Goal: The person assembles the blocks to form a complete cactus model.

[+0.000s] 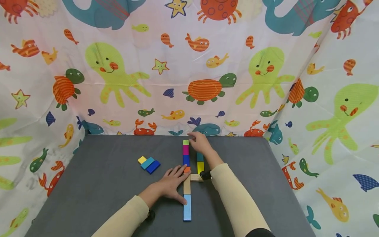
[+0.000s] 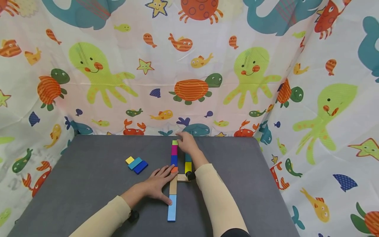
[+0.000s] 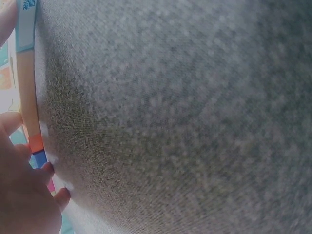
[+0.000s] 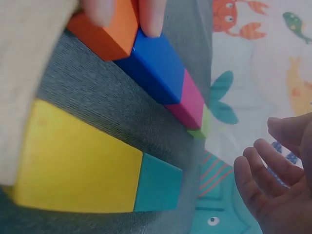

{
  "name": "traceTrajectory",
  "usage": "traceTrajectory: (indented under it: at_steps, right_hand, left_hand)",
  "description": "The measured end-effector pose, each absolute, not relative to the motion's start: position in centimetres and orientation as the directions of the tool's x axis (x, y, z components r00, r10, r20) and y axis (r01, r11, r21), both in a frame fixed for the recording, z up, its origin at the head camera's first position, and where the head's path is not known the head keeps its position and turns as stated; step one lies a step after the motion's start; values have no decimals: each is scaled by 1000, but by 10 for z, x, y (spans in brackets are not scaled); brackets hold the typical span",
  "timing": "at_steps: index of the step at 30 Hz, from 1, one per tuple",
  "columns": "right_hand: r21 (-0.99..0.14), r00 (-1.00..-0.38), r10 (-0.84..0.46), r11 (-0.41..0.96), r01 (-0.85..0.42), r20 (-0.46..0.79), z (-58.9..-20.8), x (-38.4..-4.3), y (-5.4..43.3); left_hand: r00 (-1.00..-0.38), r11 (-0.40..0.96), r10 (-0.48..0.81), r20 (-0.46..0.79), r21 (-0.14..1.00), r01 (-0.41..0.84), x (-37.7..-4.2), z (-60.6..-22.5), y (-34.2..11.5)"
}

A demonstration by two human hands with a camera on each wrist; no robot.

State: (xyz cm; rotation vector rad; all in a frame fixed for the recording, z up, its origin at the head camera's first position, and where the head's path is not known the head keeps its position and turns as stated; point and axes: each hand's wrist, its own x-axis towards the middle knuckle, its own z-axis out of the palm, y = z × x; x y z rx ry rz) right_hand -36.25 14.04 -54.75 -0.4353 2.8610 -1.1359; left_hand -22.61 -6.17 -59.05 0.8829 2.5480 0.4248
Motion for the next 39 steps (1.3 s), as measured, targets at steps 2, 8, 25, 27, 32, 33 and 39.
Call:
traceTrajectory:
  at_steps: [2, 8, 25, 27, 32, 33, 39]
  right_hand:
    - [-671, -956, -273, 689, -273, 108, -546, -354, 142]
    - [-676, -944, -287, 665, -317, 160, -545, -326, 148]
    - [-672, -941, -276, 661, -334, 196, -563, -257, 174]
    - [-667, -939, -285, 663, -340, 195, -567, -252, 179]
    - [-644, -945, -298, 697, -314, 139, -581, -246, 188]
    - [-638, -946, -300, 706, -306, 123, -583, -245, 189]
    - [-622, -942, -329, 725, -295, 64, -592, -242, 194]
  left_hand:
    - [-718, 754, 640, -273, 405, 518, -226, -591, -62]
    - [-719, 751, 643, -262, 402, 525, -226, -592, -62]
    - [-725, 749, 639, -258, 422, 510, -225, -599, -62]
    - [-723, 744, 642, -253, 433, 509, -226, -602, -61]
    - [-729, 749, 639, -246, 414, 517, -225, -601, -60]
    - [-731, 751, 638, -243, 407, 520, -225, -600, -60]
    - [-738, 746, 636, -228, 428, 510, -223, -595, -60]
